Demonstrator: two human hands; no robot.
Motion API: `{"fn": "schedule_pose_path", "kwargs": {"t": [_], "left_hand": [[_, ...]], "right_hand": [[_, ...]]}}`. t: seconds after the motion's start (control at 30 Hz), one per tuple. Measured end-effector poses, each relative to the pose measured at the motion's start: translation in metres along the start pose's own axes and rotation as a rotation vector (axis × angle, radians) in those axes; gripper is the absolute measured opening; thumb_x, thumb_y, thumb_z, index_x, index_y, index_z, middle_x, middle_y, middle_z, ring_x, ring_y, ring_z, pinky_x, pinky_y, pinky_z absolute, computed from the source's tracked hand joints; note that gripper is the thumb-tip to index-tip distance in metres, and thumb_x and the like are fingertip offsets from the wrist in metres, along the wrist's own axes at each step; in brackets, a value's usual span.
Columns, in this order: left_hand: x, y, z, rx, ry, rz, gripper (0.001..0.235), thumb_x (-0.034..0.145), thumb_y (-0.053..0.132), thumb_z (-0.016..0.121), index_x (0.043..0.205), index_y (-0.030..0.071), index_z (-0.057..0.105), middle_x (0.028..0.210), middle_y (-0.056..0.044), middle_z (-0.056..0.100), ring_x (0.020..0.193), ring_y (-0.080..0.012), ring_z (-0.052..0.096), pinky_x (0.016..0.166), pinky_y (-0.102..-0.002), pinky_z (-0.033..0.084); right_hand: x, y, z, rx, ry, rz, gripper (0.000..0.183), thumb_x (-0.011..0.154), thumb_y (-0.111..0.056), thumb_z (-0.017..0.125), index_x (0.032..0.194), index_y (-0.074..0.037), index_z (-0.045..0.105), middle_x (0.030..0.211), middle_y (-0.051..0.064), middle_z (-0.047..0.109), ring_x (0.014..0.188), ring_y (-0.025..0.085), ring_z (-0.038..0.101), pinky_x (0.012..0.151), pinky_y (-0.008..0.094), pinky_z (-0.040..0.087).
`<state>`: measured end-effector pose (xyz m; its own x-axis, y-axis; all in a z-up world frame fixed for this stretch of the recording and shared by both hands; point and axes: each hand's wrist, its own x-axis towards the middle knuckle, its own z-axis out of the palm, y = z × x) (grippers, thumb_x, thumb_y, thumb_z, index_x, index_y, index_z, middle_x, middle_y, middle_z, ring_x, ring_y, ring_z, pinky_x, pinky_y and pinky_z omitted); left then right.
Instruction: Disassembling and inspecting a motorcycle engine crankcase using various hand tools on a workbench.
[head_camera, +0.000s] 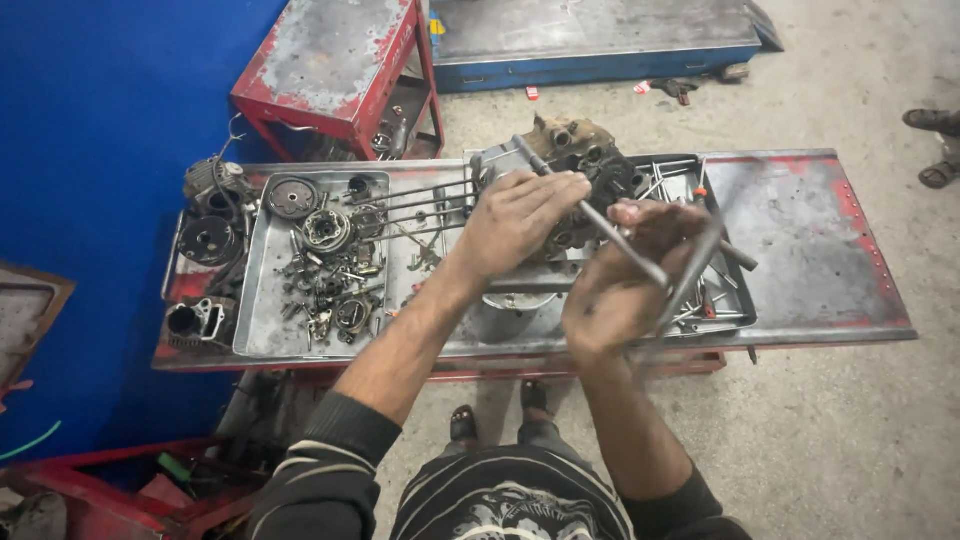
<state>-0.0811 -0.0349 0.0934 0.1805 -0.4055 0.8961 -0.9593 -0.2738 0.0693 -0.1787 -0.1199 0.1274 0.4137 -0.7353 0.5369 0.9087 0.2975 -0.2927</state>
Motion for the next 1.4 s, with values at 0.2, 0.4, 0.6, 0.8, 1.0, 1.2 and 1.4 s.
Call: {"fn": "schedule_pose_path", "kwargs": {"t": [0.2,0.4,0.6,0.8,1.0,1.2,1.4], "left_hand": [[0.007,0.006,0.005,0.126,0.057,-0.114,0.016,0.088,0.028,0.075,0.102,0.021,0.073,0.091,0.006,0.070,0.087,-0.0136,0.065,0.071,-0.027,0.054],[0.022,0.030,-0.008,-0.095,0.041,-0.025,0.019,0.097,0.007,0.060,0.114,0.006,0.069,0.105,-0.010,0.073,0.098,-0.0261,0.070,0.080,-0.033,0.060],[0.023,0.028,-0.016,-0.077,0.154,-0.012,0.015,0.096,0.011,0.063,0.107,0.006,0.073,0.102,-0.006,0.075,0.091,-0.0229,0.075,0.079,-0.033,0.063],[0.051,0.063,-0.031,-0.032,0.184,0.042,0.013,0.095,0.002,0.061,0.104,-0.005,0.069,0.094,-0.018,0.072,0.088,-0.0320,0.073,0.073,-0.037,0.062],[0.013,0.035,0.007,-0.021,0.311,-0.018,0.011,0.088,0.009,0.075,0.098,0.004,0.075,0.095,-0.008,0.076,0.085,-0.0233,0.076,0.073,-0.033,0.064],[0.013,0.041,0.014,0.061,0.231,0.048,0.020,0.092,0.008,0.066,0.109,-0.003,0.069,0.097,-0.017,0.071,0.089,-0.0306,0.072,0.073,-0.038,0.062],[0.020,0.045,0.004,-0.073,0.335,0.025,0.018,0.095,0.003,0.063,0.111,0.001,0.071,0.105,-0.015,0.075,0.091,-0.0265,0.076,0.081,-0.034,0.064]], "right_hand": [[-0.015,0.003,0.003,-0.840,-0.249,-0.389,0.033,0.104,-0.013,0.038,0.131,0.006,0.035,0.113,0.019,0.052,0.115,0.032,0.058,0.107,0.044,0.048],[-0.007,0.006,0.000,-0.914,-0.376,-0.439,0.036,0.104,-0.015,0.035,0.112,0.015,0.053,0.104,0.022,0.055,0.100,0.040,0.063,0.096,0.048,0.052],[0.004,-0.012,0.010,-0.991,-0.455,-0.421,0.036,0.106,-0.022,0.035,0.113,0.009,0.051,0.101,0.018,0.060,0.102,0.035,0.061,0.099,0.047,0.046],[0.006,-0.007,-0.002,-1.088,-0.510,-0.423,0.032,0.102,-0.011,0.037,0.114,0.015,0.051,0.102,0.025,0.059,0.101,0.043,0.060,0.097,0.049,0.045],[0.010,-0.012,0.001,-1.075,-0.498,-0.380,0.035,0.107,-0.022,0.033,0.113,0.008,0.050,0.105,0.019,0.059,0.102,0.034,0.058,0.097,0.046,0.043],[0.008,-0.024,0.023,-1.107,-0.511,-0.313,0.035,0.105,-0.014,0.033,0.115,0.015,0.051,0.099,0.029,0.060,0.099,0.045,0.061,0.090,0.049,0.047],[0.007,-0.022,0.015,-1.002,-0.469,-0.341,0.034,0.108,-0.028,0.036,0.118,0.002,0.050,0.107,0.013,0.057,0.108,0.028,0.054,0.098,0.042,0.041]]}}
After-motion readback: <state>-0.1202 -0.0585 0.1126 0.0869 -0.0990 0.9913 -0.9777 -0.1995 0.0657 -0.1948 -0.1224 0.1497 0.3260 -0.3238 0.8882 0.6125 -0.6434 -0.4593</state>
